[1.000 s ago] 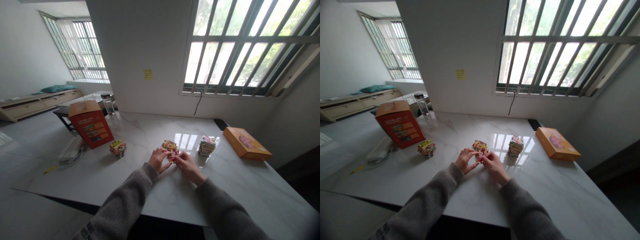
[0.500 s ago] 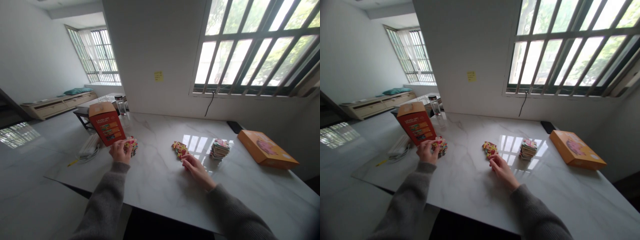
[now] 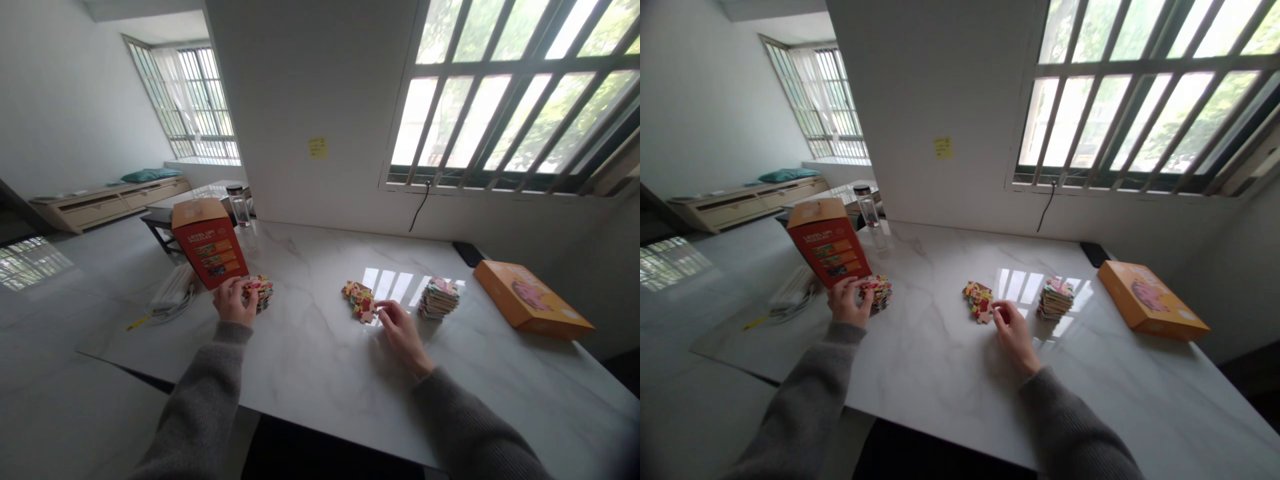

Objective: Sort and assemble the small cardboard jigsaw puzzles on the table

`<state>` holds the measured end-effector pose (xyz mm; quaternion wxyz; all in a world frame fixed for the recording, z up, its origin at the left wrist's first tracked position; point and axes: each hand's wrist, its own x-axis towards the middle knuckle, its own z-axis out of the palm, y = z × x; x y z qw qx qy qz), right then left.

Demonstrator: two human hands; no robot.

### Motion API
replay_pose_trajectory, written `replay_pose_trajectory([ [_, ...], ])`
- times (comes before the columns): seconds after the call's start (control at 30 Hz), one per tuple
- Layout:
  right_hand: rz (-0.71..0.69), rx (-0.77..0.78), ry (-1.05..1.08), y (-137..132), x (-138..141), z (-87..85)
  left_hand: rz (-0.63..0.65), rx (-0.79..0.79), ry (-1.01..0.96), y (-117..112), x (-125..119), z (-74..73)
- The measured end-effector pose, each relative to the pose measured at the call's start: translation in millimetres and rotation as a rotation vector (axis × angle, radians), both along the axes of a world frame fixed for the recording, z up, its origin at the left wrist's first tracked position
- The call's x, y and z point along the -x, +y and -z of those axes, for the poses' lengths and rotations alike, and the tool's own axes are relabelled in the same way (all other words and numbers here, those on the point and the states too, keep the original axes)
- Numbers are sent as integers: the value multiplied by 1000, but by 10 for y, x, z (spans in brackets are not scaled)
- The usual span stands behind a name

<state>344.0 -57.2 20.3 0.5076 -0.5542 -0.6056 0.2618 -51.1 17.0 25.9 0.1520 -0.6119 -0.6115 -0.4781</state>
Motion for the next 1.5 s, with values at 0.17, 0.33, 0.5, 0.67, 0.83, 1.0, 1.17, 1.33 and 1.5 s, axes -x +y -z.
replay_pose_trajectory([
  [0.17, 94, -126, -407, 145, -137, 157, 270, -42, 106, -125, -387, -103],
  [0.33, 86, -139, -572, 181, -83, 233, 584, 212, 203, -322, -1069, -162],
  [0.5, 115, -148, -357, 165, -62, 177, 761, 362, 320, -356, -1621, -144],
  [0.67, 10, 53, 165, 88, 7, 76, 778, 348, 370, -323, -1902, -59],
  [0.83, -112, 136, 448, -10, 145, 19, 846, 282, 364, -320, -1898, 30],
  [1.0, -34, 0, 91, 11, 58, 22, 788, 339, 292, -210, -1732, 81],
  [1.17, 81, -185, -468, 109, -115, 118, 595, 447, 214, -74, -1521, 84],
  [1.33, 90, -131, -713, 171, -108, 210, 532, 567, 239, -87, -1461, 117],
  [1.5, 105, -148, -708, 151, -107, 187, 523, 654, 294, -132, -1463, 135],
])
